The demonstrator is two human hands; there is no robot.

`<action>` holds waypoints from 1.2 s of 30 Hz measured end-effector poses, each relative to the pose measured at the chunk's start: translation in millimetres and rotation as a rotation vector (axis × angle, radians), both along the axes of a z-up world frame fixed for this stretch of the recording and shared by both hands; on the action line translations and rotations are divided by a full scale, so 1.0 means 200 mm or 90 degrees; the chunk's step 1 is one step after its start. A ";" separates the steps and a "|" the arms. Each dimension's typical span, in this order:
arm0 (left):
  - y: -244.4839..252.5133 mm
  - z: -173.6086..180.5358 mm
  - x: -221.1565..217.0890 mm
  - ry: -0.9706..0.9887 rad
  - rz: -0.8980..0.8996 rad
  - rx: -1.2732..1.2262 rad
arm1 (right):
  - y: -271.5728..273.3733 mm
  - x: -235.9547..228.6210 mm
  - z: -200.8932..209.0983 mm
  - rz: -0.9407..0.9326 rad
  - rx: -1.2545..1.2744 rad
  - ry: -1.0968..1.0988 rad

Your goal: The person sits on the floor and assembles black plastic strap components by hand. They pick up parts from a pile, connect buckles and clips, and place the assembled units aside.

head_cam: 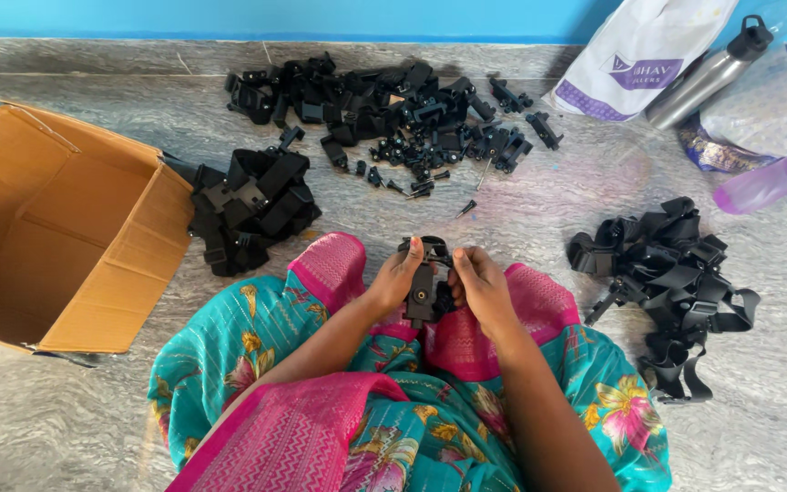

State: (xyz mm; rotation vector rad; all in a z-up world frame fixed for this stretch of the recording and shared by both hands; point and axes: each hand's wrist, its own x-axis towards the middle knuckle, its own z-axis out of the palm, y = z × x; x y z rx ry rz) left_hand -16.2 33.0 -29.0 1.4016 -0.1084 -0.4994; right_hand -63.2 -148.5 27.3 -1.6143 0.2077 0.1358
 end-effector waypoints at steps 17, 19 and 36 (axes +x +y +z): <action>-0.01 0.15 -0.07 0.191 0.042 -0.121 | 0.10 -0.03 -0.07 0.004 -0.072 -0.242; -0.01 0.16 -0.08 0.199 0.038 -0.128 | 0.10 -0.06 -0.04 -0.024 -0.251 -0.265; 0.03 0.08 0.02 0.222 0.066 -0.105 | 0.11 -0.09 0.11 0.025 -0.140 -0.410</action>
